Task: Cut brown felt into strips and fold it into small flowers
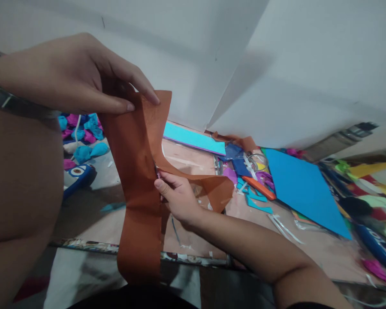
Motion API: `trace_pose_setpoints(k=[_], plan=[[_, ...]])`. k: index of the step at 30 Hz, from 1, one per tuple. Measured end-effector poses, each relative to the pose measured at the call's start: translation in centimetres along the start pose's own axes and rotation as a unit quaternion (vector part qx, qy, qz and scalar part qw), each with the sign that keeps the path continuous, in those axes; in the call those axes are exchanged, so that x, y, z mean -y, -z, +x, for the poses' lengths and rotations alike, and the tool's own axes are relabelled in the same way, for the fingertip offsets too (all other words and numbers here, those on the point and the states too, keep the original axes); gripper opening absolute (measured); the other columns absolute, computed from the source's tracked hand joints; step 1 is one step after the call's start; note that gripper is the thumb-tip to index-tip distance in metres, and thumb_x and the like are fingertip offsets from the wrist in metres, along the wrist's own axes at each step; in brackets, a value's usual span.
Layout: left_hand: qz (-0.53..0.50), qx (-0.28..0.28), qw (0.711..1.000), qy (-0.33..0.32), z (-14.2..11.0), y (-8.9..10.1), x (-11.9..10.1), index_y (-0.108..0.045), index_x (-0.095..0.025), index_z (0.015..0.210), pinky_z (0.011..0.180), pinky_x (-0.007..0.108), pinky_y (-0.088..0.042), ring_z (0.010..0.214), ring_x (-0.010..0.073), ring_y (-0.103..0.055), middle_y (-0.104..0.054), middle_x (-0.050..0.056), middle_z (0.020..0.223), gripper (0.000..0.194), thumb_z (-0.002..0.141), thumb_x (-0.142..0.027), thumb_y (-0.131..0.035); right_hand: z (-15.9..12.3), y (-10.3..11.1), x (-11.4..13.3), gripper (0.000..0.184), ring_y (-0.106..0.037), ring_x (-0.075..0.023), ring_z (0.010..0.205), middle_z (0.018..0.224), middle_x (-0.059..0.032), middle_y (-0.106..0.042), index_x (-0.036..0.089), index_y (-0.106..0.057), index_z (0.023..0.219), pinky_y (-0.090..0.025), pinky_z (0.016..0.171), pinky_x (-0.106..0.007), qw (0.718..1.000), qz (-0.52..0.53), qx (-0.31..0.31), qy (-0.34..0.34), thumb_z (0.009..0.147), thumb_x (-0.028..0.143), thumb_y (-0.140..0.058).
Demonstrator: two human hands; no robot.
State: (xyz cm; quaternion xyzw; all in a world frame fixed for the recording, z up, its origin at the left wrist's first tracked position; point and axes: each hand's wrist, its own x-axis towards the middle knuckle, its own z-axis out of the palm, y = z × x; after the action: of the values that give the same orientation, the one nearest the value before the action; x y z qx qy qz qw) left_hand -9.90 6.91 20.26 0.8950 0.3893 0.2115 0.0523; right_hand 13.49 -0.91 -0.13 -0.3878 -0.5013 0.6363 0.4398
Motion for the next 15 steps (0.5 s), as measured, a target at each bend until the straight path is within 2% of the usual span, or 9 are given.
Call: trace_pose_setpoints(k=[4, 9, 15], plan=[[0.003, 0.000, 1.000, 0.003, -0.03, -0.08, -0.12, -0.080, -0.030, 0.119, 0.053, 0.017, -0.039, 0.078, 0.0153, -0.071, -0.078, 0.000, 0.087, 0.038, 0.082, -0.027, -0.070, 0.14, 0.03, -0.08, 0.041, -0.040, -0.0081, 0.059, 0.072, 0.0032, -0.052, 0.018, -0.076, 0.098, -0.034, 0.052, -0.020, 1.000, 0.001, -0.003, 0.005, 0.083, 0.056, -0.082], [0.009, 0.009, 1.000, 0.003, -0.08, -0.05, -0.20, -0.078, -0.026, 0.122, 0.057, 0.014, -0.038, 0.076, 0.0103, -0.066, -0.078, 0.000, 0.086, 0.037, 0.089, -0.036, -0.066, 0.07, -0.01, -0.08, 0.040, -0.038, -0.0072, 0.056, 0.070, 0.0040, -0.053, 0.019, -0.077, 0.099, -0.034, 0.051, -0.020, 1.000, 0.005, 0.002, 0.010, 0.084, 0.056, -0.081], [-0.013, 0.005, 1.000, -0.004, 0.01, -0.15, -0.03, -0.080, -0.029, 0.118, 0.055, 0.017, -0.043, 0.077, 0.0152, -0.071, -0.079, 0.001, 0.089, 0.035, 0.085, -0.030, -0.069, -0.18, -0.48, 0.16, 0.047, -0.057, -0.0108, 0.070, 0.094, -0.0011, -0.070, 0.025, -0.076, 0.117, -0.046, 0.062, -0.023, 0.998, 0.064, 0.016, -0.020, 0.080, 0.052, -0.086]])
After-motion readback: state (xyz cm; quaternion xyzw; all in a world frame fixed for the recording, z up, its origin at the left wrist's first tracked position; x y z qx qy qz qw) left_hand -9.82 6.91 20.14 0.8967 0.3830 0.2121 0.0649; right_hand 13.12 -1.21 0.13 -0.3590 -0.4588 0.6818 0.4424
